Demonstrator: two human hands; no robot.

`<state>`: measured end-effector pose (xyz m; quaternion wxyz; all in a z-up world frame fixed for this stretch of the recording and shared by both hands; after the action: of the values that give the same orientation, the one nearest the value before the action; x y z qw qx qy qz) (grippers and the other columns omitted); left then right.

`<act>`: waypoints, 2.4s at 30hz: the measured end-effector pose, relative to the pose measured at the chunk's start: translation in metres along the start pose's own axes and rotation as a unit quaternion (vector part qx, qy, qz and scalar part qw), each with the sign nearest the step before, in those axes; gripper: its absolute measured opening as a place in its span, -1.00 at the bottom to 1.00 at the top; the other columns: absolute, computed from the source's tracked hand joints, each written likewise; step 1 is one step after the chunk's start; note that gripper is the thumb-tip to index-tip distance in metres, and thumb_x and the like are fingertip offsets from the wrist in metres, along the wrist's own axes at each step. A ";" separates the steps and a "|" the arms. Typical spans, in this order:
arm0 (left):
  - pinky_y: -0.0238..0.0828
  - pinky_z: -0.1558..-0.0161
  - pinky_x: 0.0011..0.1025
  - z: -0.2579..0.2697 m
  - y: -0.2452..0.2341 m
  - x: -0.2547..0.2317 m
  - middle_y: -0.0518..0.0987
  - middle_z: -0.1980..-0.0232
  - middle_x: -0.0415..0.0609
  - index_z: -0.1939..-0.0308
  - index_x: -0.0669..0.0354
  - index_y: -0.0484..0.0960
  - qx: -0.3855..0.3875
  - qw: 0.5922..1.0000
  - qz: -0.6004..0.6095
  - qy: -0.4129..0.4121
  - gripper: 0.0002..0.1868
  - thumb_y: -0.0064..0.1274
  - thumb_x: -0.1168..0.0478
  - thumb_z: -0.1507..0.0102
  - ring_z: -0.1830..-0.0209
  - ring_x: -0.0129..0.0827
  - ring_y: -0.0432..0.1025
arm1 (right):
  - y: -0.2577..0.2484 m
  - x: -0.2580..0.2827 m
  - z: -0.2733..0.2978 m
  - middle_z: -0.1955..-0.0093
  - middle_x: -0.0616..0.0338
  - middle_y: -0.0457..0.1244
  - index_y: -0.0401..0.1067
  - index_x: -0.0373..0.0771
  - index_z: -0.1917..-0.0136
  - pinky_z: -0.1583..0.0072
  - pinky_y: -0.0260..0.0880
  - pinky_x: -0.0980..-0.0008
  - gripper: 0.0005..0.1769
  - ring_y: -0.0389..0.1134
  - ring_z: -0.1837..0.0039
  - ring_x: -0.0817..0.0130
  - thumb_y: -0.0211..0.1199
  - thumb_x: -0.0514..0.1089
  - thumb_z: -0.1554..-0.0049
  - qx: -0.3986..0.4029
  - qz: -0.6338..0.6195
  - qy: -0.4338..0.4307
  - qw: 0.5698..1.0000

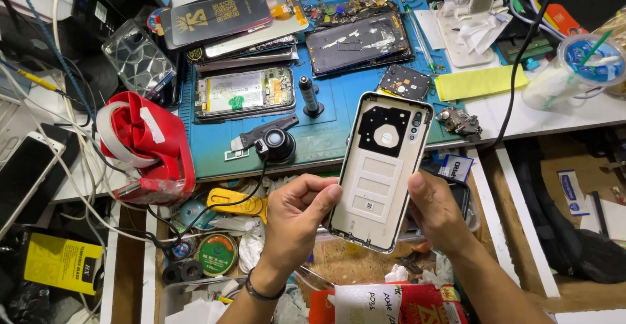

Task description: Searching for specific components or tools within a cluttered drawer and a container of small electronic parts while holding a phone back cover.

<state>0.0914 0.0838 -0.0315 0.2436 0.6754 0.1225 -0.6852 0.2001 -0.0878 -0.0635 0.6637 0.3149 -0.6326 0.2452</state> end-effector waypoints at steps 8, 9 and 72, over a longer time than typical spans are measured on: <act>0.34 0.44 -0.63 -0.001 0.006 0.009 0.69 0.40 -0.12 0.15 0.34 0.76 0.008 0.999 -0.012 -0.038 -0.78 0.21 0.22 -0.25 0.44 -0.60 0.43 | 0.000 0.016 -0.002 -0.14 0.03 0.45 0.45 -0.28 -0.22 -0.12 0.62 0.19 -0.15 0.54 -0.19 0.09 0.06 0.53 -0.14 -0.005 0.030 -0.052 0.998; 0.43 0.40 -0.62 -0.001 0.007 0.007 0.73 0.35 -0.08 0.14 0.34 0.76 0.011 0.999 -0.026 -0.038 -0.77 0.20 0.22 -0.25 0.40 -0.57 0.50 | 0.000 0.019 -0.002 -0.13 0.06 0.45 0.46 -0.24 -0.21 -0.13 0.61 0.19 -0.15 0.54 -0.19 0.11 0.05 0.56 -0.14 -0.006 0.048 -0.057 0.997; 0.48 0.47 -0.32 0.046 -0.123 -0.014 0.56 0.18 -0.26 -0.24 -0.13 0.46 0.037 0.568 -0.815 0.108 -0.50 0.12 -0.01 -0.23 0.28 -0.34 0.50 | 0.105 -0.060 0.030 0.34 0.32 0.24 0.41 -0.09 0.23 0.47 0.28 0.30 -0.81 0.23 0.49 0.41 0.32 -0.37 -0.05 0.210 0.728 -0.132 0.640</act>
<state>-0.0101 0.1685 -0.0350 -0.4585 0.3671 0.6210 -0.5190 0.0984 -0.0340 -0.1119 0.0963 -0.0868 -0.6696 0.7313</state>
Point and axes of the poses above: each hand's wrist, its own z-axis away from the middle knuckle, its own y-axis out of the palm, x = y × z, the point moved 10 cm from there along -z, towards the middle knuckle
